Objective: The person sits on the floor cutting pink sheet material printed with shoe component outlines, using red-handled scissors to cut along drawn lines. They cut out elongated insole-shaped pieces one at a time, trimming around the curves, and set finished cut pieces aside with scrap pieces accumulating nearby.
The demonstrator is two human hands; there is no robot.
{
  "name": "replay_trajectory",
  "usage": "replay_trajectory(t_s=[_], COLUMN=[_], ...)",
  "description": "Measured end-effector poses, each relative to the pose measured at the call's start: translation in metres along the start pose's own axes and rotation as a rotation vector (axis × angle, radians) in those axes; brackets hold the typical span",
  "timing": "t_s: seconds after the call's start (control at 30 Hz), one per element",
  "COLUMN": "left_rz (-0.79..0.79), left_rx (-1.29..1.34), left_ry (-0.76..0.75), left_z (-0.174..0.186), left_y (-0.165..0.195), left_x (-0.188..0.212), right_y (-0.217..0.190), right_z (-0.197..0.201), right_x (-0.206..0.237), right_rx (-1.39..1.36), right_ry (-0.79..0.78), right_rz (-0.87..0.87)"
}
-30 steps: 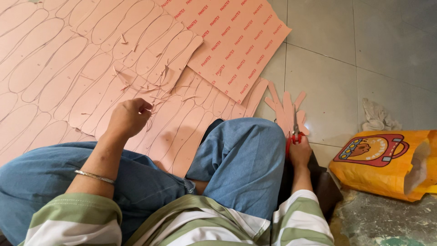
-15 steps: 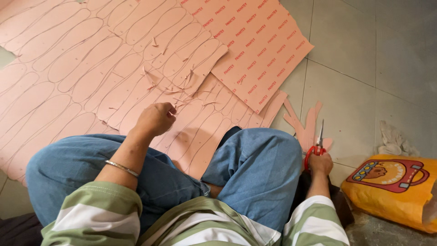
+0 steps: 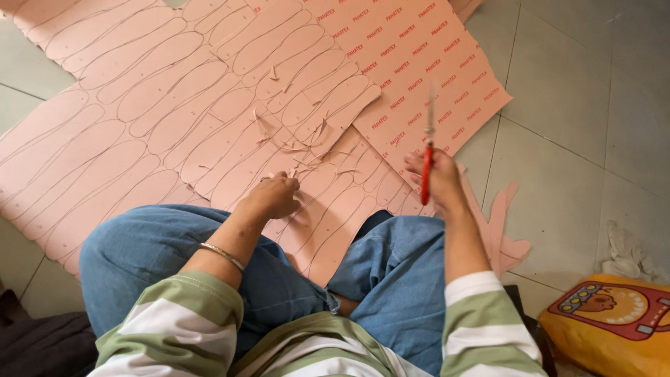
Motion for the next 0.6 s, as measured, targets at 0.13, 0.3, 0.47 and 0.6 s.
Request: replay_trajectory(t_s=[0.13,0.3,0.47,0.6], left_rz=[0.042,0.023,-0.014,-0.032], left_rx=[0.052,0.018,0.022,-0.003], left_ry=[-0.029,-0.062,-0.092,-0.099], left_z=[0.003,-0.001,-0.005,-0.007], left_y=[-0.003,0.000,0.000,0.000], left_x=[-0.001,-0.005,-0.005,-0.006], right_y=[-0.002,0.002,0.018,0.048], right_z=[-0.047,-0.008,0.088,0.149], right_x=[0.005,0.013,0.018,0.030], right_rx=[0.263,0.634,0.466,0.790], right_ry=[-0.036,0.158,0.533,0.560], right_rz=[0.135,0.125,0.013,0.023])
Point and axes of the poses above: each hand's wrist, its own x-axis away from the middle knuckle, its own z-axis out of the back of the hand, y = z × x, the point moved 3 cm from there along -x, towards the middle knuckle, and after that the axes turned 9 degrees about z, right-handed, at the moved point
